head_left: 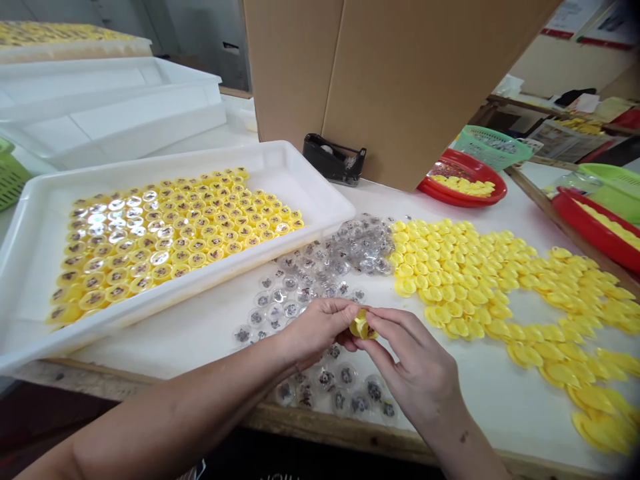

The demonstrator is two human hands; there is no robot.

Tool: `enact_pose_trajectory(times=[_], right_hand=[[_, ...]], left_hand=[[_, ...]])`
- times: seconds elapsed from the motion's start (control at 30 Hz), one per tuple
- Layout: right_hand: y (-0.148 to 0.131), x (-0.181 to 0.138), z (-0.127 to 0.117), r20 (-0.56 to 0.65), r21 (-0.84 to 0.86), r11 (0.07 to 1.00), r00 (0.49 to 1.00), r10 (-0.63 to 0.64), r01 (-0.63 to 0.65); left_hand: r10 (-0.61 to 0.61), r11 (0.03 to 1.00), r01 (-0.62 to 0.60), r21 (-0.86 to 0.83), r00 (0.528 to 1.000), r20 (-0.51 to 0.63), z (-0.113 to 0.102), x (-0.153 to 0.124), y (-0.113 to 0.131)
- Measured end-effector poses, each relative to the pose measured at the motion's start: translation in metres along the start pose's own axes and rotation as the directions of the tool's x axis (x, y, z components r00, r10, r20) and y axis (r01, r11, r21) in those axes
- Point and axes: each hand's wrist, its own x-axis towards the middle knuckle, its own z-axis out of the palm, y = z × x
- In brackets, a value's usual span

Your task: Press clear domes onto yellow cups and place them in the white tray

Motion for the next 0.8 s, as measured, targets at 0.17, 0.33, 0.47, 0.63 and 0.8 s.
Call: enact_pose_trajectory(times=[0.17, 0.33, 0.47, 0.63, 0.8], right_hand=[[0.001, -0.009, 0.0, -0.013, 0.107, 0.992, 0.997, 0.075, -0.073], [0.005, -0.012, 0.001, 0.002, 0.114, 0.993, 1.0, 0.003, -0.003], [0.009, -0.008, 0.007, 0.008, 0.111, 0.993, 0.999, -0.032, 0.031], [0.01, -0.009, 0.011, -0.023, 0.146, 0.987, 0.997, 0.075, -0.071], [0.013, -0.018, 0.008, 0.015, 0.296, 0.915, 0.959, 0.283, -0.274]], left_hand=[[0.032, 0.998, -0.033, 0.055, 0.999, 0.022, 0.002, -0.001, -0.001], [-0.006, 0.999, 0.007, 0.048, 1.0, -0.01, 0.001, 0.002, -0.007], [0.011, 0.997, -0.007, 0.072, 0.999, -0.048, -0.001, 0.004, -0.009], [0.087, 0.968, -0.091, 0.232, 0.996, 0.027, -0.001, 0.0, -0.002], [0.236, 0.845, -0.232, 0.482, 0.97, 0.054, -0.001, -0.003, 0.001]])
